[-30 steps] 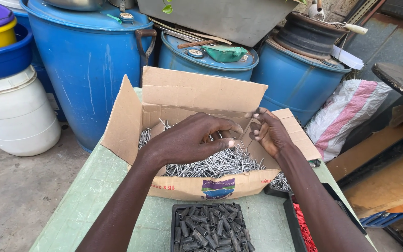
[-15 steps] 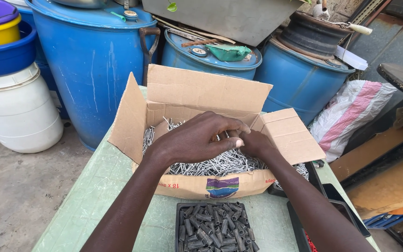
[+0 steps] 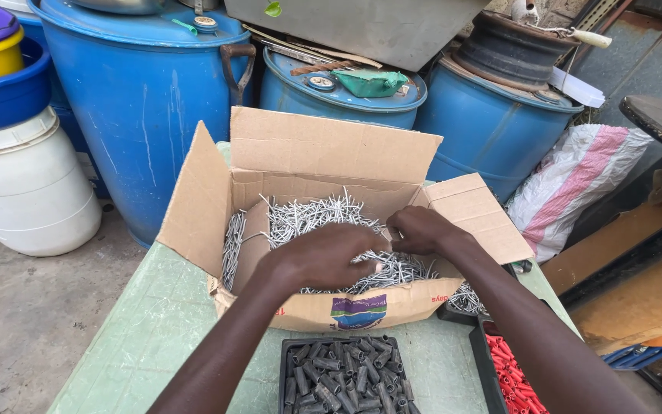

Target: The person sorts through a cardboard box filled with silver nails, picking them up and moving them around. They also handle black and red plastic caps from trays on the table.

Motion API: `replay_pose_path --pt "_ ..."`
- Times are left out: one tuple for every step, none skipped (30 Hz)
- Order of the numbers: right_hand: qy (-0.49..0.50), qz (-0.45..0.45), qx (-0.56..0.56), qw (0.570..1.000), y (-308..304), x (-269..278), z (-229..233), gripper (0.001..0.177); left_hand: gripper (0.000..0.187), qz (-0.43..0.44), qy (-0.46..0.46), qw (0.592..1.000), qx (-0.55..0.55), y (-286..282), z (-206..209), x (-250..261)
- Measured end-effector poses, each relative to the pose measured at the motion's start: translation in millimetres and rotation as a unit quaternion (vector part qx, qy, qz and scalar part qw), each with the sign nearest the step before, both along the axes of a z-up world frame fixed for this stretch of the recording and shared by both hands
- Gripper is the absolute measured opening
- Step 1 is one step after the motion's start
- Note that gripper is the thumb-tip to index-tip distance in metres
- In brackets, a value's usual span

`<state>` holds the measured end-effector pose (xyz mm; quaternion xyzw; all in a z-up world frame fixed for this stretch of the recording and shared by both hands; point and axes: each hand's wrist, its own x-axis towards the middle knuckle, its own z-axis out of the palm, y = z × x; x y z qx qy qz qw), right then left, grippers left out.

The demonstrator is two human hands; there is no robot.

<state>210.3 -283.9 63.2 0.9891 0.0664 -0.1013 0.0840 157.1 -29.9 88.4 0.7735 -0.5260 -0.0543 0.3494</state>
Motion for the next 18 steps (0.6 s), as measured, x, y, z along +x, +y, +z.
replay_pose_path --pt "-0.004 0.001 0.016 1.000 0 -3 5 0.021 0.039 0.003 -0.020 0.999 0.049 -7 -10 2" --pt "-0.003 -0.001 0.017 1.000 -1 -4 8 0.021 0.039 0.002 -0.019 0.999 0.050 -15 -18 3" --pt "0.002 0.003 0.025 1.000 -2 -5 10 0.021 0.042 -0.003 -0.024 0.996 0.084 -22 -25 4" --pt "0.007 0.006 0.034 0.999 -2 -7 12 0.021 0.044 -0.008 -0.030 0.992 0.119 -30 -33 5" --pt "0.007 0.007 0.034 0.999 -2 -9 17 0.021 0.044 -0.007 -0.029 0.992 0.119 -34 -35 3" --pt "0.004 0.004 0.048 0.999 -2 -11 21 0.016 0.051 -0.001 -0.034 0.988 0.149 -39 -38 1" --pt "0.002 0.001 0.061 0.998 -1 -14 26 0.012 0.057 0.005 -0.038 0.983 0.179 -43 -40 -2" --pt "0.002 0.002 0.063 0.998 -1 -16 30 0.012 0.057 0.006 -0.038 0.983 0.180 -44 -40 -5" --pt "-0.003 0.001 0.083 0.997 -2 -19 34 0.011 0.058 -0.006 -0.015 0.982 0.189 -45 -40 -8" --pt "-0.007 0.001 0.102 0.995 -2 -22 38 0.010 0.060 -0.019 0.008 0.980 0.197 -46 -40 -12" --pt "-0.008 0.000 0.103 0.995 -14 -17 31 0.010 0.060 -0.019 0.008 0.980 0.198 -45 -34 -17" --pt "-0.018 0.041 0.095 0.994 -25 -12 24 0.016 0.032 -0.016 0.021 0.976 0.218 -44 -28 -22" --pt "-0.029 0.083 0.088 0.992 -35 -6 16 0.029 0.042 -0.011 0.035 0.971 0.237 -41 -23 -28" --pt "-0.029 0.084 0.089 0.992 -31 -9 22 0.029 0.042 -0.011 0.035 0.970 0.239 -41 -18 -32" --pt "-0.053 0.076 0.096 0.991 -27 -13 27 0.031 0.035 -0.003 0.030 0.966 0.255 -41 -14 -36" --pt "-0.076 0.069 0.102 0.989 -23 -16 32 0.035 0.031 0.005 0.026 0.962 0.272 -41 -10 -40" --pt "-0.075 0.070 0.102 0.989 -24 -17 35 0.035 0.031 0.006 0.027 0.962 0.272 -44 -12 -41" --pt "-0.083 0.082 0.264 0.957 -24 -17 38 0.037 0.032 0.016 0.008 0.963 0.271 -47 -15 -42"
